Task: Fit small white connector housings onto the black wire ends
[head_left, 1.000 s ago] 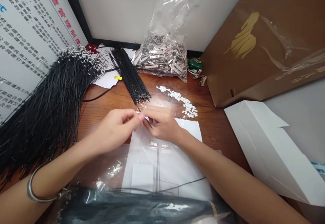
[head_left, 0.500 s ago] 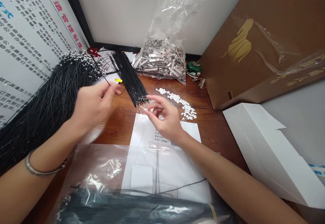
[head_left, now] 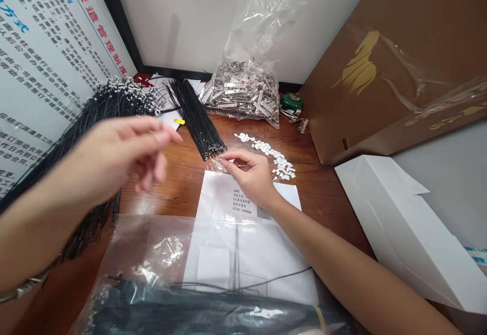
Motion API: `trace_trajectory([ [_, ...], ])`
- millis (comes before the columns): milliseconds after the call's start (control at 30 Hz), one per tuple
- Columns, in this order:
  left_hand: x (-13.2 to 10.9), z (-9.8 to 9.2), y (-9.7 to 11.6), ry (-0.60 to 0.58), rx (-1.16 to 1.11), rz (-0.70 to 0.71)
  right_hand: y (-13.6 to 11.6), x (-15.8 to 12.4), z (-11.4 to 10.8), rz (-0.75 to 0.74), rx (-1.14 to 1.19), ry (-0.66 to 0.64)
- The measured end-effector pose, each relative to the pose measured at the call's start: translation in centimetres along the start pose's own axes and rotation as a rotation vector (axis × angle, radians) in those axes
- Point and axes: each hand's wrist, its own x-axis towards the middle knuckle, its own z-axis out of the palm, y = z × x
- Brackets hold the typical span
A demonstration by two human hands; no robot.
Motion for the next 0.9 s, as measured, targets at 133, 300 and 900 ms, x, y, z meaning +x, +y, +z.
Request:
trace_trajectory([
  [133, -0.8, 5.1, -2.6, -0.365, -0.068, -0.092, -0.5, -0.3, 0.1, 0.172, 0.166, -0.145],
  [300, -0.5, 7.5, -4.9, -0.419, -0.095, -0.111, -0.4, -0.3, -0.1, 0.265, 0.319, -0.289],
  [900, 3.0, 8.4, -4.3, -0.01, -0.188, 0.096, -0.2, -0.6, 0.4, 0.195, 0.165, -0.407],
])
